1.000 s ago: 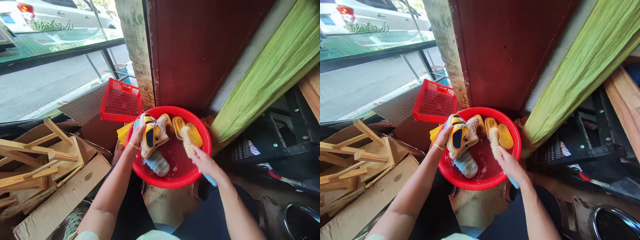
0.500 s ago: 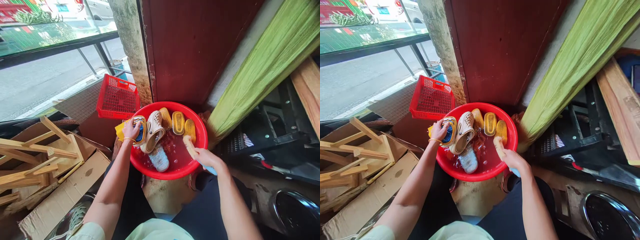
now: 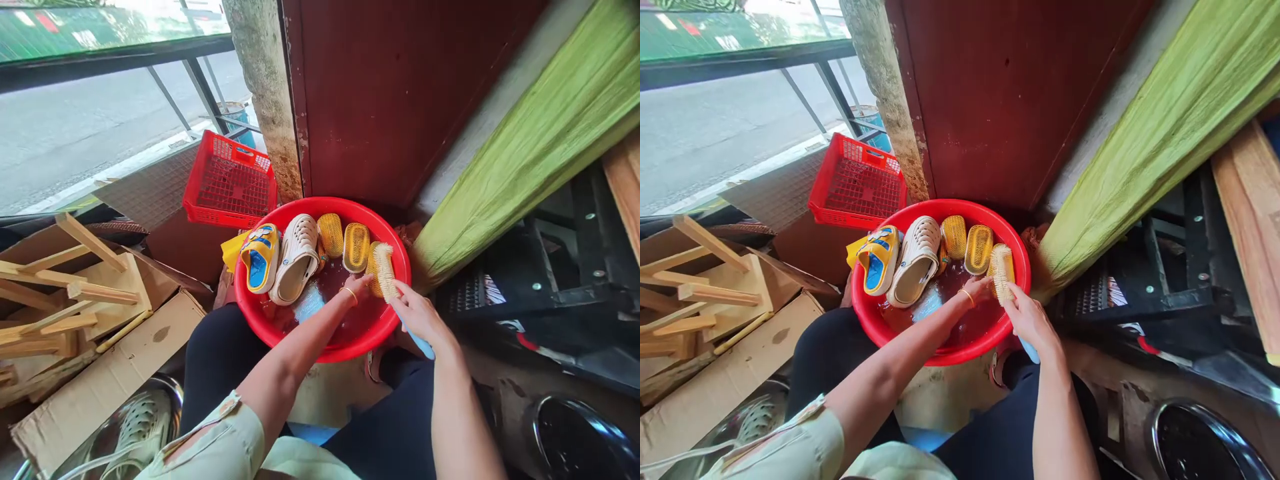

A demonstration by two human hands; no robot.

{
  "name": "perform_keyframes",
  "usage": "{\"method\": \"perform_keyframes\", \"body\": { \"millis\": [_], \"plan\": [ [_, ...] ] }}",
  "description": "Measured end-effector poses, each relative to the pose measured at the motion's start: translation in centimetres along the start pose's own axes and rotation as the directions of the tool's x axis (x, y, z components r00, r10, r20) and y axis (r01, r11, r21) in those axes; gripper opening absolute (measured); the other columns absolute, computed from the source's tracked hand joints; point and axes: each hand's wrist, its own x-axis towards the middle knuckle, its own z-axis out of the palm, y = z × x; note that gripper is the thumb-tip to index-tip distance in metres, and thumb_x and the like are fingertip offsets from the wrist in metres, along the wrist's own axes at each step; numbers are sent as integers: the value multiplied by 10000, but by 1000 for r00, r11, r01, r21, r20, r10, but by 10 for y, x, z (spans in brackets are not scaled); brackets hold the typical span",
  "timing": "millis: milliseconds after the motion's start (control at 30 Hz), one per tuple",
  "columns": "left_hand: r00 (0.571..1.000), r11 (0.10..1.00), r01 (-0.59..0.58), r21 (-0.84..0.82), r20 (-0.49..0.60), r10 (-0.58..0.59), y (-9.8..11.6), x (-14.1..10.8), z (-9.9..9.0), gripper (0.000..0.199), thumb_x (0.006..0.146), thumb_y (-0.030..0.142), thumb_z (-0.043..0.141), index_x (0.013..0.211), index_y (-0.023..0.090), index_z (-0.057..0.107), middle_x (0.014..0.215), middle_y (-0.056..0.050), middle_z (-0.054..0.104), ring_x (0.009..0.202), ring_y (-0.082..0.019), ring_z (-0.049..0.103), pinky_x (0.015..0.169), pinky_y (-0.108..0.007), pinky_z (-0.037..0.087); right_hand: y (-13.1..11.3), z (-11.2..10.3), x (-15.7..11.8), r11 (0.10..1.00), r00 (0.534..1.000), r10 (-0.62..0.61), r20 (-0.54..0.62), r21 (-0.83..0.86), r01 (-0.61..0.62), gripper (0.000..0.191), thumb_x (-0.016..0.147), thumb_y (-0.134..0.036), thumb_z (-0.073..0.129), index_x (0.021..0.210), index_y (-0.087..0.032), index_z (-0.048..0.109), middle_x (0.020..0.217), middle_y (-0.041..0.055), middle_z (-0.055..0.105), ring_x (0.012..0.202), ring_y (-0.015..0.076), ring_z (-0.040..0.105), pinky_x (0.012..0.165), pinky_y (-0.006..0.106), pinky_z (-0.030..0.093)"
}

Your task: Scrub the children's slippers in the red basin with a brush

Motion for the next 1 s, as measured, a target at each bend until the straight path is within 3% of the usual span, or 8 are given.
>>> {"method": "perform_keyframes", "body": {
  "millis": [167, 300, 433, 533, 633, 733, 867, 1000],
  "plan": [
    [992, 993, 108, 49, -66, -105, 5, 0, -3, 534, 761, 433, 810, 1201, 153, 693, 977, -108, 750, 921, -279, 699, 831, -419, 582, 0, 2, 8, 997, 1000, -15, -8, -71, 14, 565, 1000, -416, 471, 1540, -250, 491, 789, -11, 713, 487, 129, 609, 566, 248, 511],
    [996, 952, 14, 306, -83, 12, 20, -24, -37, 470, 743, 328, 805, 1178, 166, 729, 915, -51, 756, 964, -260, 698, 900, -377, 555, 3, 5, 14, 982, 997, -55, -46, -181, 45, 558, 1000, -397, 482, 1537, -249, 504, 887, 32, 764, 601, 159, 661, 641, 256, 509],
    [981, 823, -126, 553, -51, 185, 36, -58, -74, 508, 781, 257, 737, 1283, 212, 672, 1041, -39, 767, 1031, -254, 701, 959, -378, 534, -1, 15, 16, 952, 996, -71, -45, -301, 54, 545, 989, -348, 495, 1523, -241, 522, 991, 72, 788, 798, 219, 722, 737, 283, 512],
    [935, 730, -296, 615, 32, 353, 43, -88, -98, 642, 825, 255, 700, 1438, 208, 516, 1188, -73, 747, 1115, -257, 685, 1007, -411, 522, -14, 29, 10, 937, 992, -126, -9, -331, 116, 561, 993, -314, 473, 1546, -223, 483, 1135, 112, 777, 988, 264, 725, 826, 314, 513],
    [849, 574, -456, 680, 140, 509, 46, -118, -121, 682, 871, 256, 666, 1501, 197, 411, 1264, -106, 721, 1205, -275, 643, 1082, -469, 474, -30, 44, -4, 928, 966, -249, 73, -268, 259, 566, 1002, -290, 450, 1568, -268, 440, 1251, 91, 746, 1101, 254, 704, 872, 302, 505],
    [789, 404, -525, 749, 251, 561, 45, -138, -145, 643, 914, 302, 651, 1502, 201, 411, 1322, -122, 687, 1288, -289, 586, 1139, -497, 426, -39, 51, -19, 916, 934, -310, 179, -206, 344, 560, 1003, -286, 451, 1563, -295, 448, 1256, 67, 747, 1093, 236, 709, 870, 287, 501],
    [878, 326, -375, 868, 219, 425, 32, -141, -168, 664, 833, 421, 762, 1413, 190, 535, 1373, -156, 612, 1258, -321, 604, 1069, -472, 501, -37, 53, -23, 926, 943, -164, 290, -283, 248, 552, 996, -343, 474, 1545, -290, 497, 1179, 85, 774, 976, 258, 738, 805, 306, 512],
    [933, 296, -279, 914, 185, 310, 13, -131, -167, 413, 824, 456, 765, 1137, 196, 697, 1294, -132, 630, 1162, -306, 659, 1012, -434, 545, -31, 59, -20, 899, 958, -79, 274, -395, 187, 571, 989, -348, 463, 1552, -260, 498, 1120, 128, 782, 920, 298, 738, 758, 337, 507]
  ]
}}
